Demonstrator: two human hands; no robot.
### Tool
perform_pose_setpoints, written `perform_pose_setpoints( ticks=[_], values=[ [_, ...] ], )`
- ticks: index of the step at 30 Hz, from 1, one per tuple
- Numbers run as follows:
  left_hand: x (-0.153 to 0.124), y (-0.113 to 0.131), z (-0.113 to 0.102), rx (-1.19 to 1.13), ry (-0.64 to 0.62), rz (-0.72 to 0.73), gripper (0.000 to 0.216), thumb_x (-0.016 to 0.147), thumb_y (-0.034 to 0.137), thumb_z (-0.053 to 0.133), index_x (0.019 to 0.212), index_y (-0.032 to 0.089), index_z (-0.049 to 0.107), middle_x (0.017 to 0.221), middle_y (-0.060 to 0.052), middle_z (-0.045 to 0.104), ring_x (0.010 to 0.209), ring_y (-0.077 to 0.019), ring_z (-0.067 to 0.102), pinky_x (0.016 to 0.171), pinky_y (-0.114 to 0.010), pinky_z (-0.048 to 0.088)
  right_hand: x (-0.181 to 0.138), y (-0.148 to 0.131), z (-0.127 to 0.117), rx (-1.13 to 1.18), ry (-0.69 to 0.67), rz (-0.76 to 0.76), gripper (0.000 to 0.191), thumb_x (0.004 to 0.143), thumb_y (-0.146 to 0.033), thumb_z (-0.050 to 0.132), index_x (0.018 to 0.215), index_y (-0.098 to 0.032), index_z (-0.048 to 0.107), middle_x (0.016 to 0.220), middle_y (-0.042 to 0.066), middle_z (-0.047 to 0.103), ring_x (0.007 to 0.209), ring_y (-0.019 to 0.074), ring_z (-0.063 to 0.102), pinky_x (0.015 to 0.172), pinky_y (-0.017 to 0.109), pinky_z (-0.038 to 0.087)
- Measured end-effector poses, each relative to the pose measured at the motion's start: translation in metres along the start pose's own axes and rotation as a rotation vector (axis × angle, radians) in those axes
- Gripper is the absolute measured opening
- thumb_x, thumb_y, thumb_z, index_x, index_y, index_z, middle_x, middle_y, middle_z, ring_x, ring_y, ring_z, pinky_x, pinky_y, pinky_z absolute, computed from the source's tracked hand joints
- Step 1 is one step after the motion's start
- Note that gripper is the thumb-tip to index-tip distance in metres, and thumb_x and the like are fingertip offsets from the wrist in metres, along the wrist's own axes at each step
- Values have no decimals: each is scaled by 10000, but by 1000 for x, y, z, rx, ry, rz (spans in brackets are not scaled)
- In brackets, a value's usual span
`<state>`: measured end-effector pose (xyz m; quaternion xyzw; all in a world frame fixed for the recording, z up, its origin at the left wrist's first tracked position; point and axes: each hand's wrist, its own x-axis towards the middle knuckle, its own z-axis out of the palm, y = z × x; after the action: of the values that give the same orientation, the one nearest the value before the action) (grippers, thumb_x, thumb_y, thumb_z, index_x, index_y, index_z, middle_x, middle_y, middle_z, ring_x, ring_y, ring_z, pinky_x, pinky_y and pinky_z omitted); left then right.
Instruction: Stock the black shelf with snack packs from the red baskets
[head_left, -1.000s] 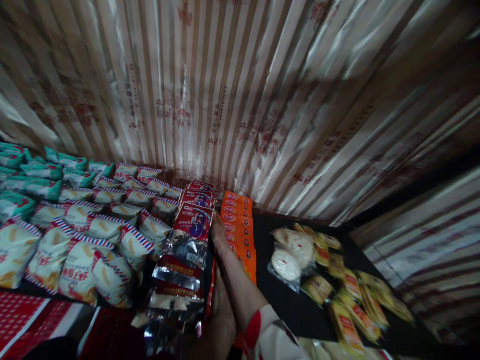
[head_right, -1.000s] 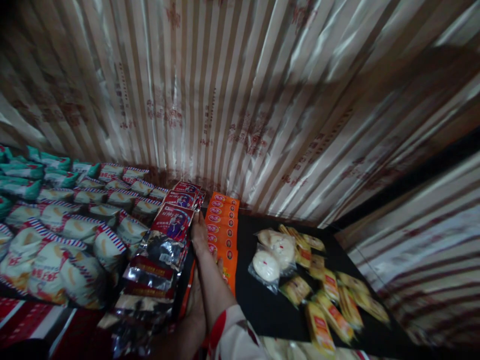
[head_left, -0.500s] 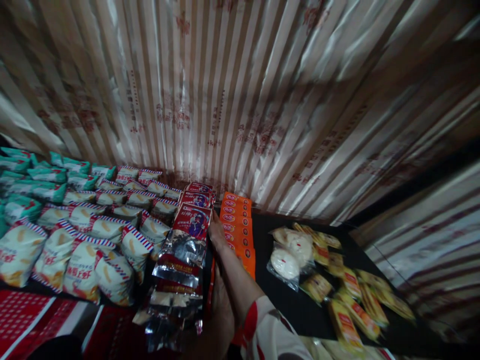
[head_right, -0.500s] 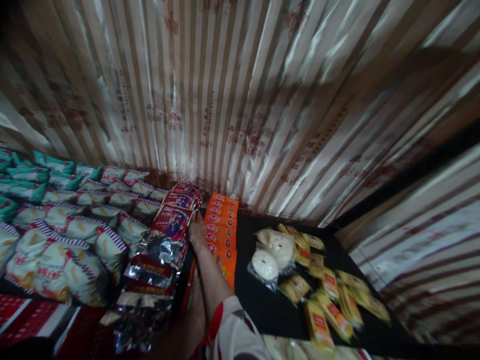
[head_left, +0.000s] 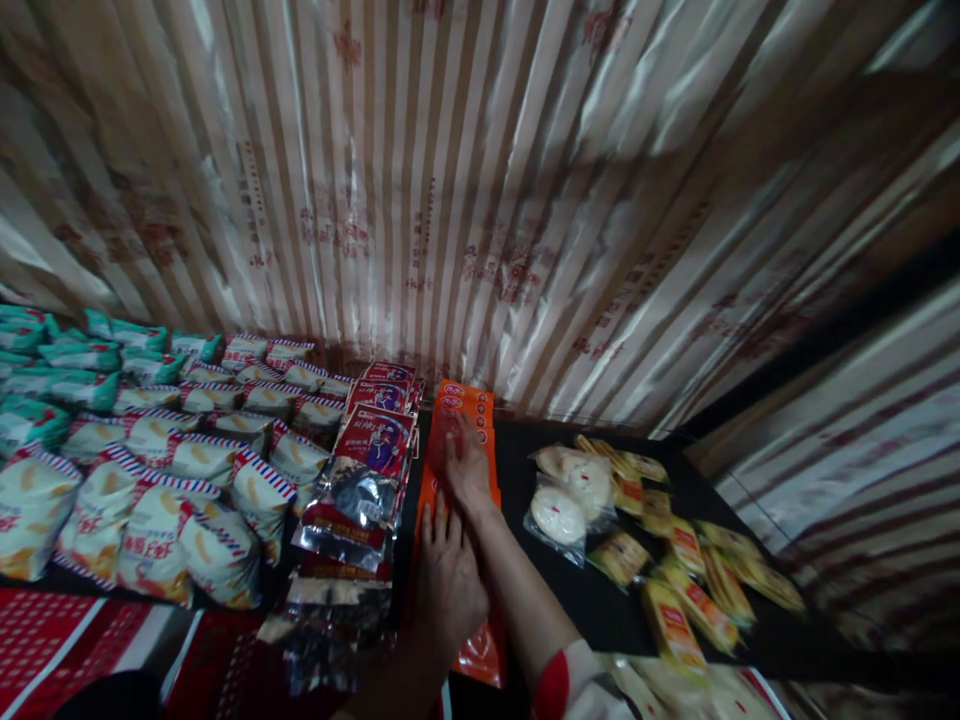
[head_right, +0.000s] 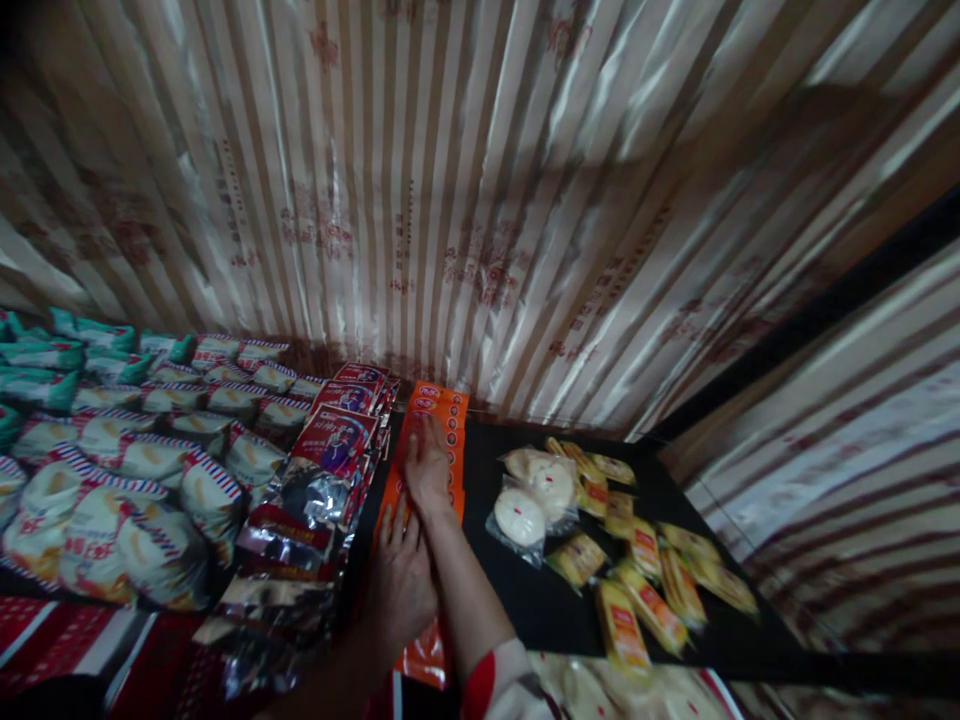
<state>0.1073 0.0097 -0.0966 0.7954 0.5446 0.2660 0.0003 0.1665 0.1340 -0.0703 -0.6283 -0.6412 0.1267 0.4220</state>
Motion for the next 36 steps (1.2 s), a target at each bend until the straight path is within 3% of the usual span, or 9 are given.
perform_pose_setpoints(
  ticks=[3, 7, 16, 27, 36],
  values=[
    [0, 1, -5, -19, 20, -40, 507, 811, 318, 469, 1276, 115, 493, 1359, -123, 472, 1305, -317, 327, 1057, -503, 287, -8, 35, -21, -166, -52, -35, 526, 883, -419, 373, 1317, -133, 456, 1405, 115, 409, 1378, 249, 178, 1131, 464, 126],
    [1, 3, -6, -14, 41, -59, 471, 818, 313, 444, 1244, 131, 529, 1352, -109, 484, 1301, -307, 341, 1042, -498, 318, -17, 55, -22, -261, -138, 39, 558, 867, -438, 407, 1313, -109, 465, 1441, 141, 342, 1368, 271, 204, 1106, 440, 228],
    [1, 1, 1, -38, 14, -97, 515, 831, 425, 431, 1261, 156, 519, 1376, -87, 462, 1309, -307, 332, 1062, -501, 308, -15, 46, -16, -324, -164, 66, 539, 869, -415, 408, 1298, -97, 485, 1417, 144, 383, 1346, 270, 261, 1087, 419, 267],
    [1, -12, -7, 0, 0, -140, 483, 816, 315, 436, 1264, 155, 518, 1383, -94, 451, 1298, -322, 341, 1043, -512, 316, -12, 38, 5, -323, -148, 8, 523, 876, -396, 389, 1289, -93, 491, 1397, 149, 412, 1339, 252, 273, 1075, 426, 263],
    [1, -12, -3, -15, 1, -159, 493, 842, 433, 429, 1243, 169, 541, 1356, -80, 485, 1307, -312, 322, 1078, -508, 252, -12, 33, 5, -332, -155, 3, 521, 885, -389, 369, 1289, -82, 486, 1395, 160, 411, 1338, 240, 276, 1076, 410, 253]
  ],
)
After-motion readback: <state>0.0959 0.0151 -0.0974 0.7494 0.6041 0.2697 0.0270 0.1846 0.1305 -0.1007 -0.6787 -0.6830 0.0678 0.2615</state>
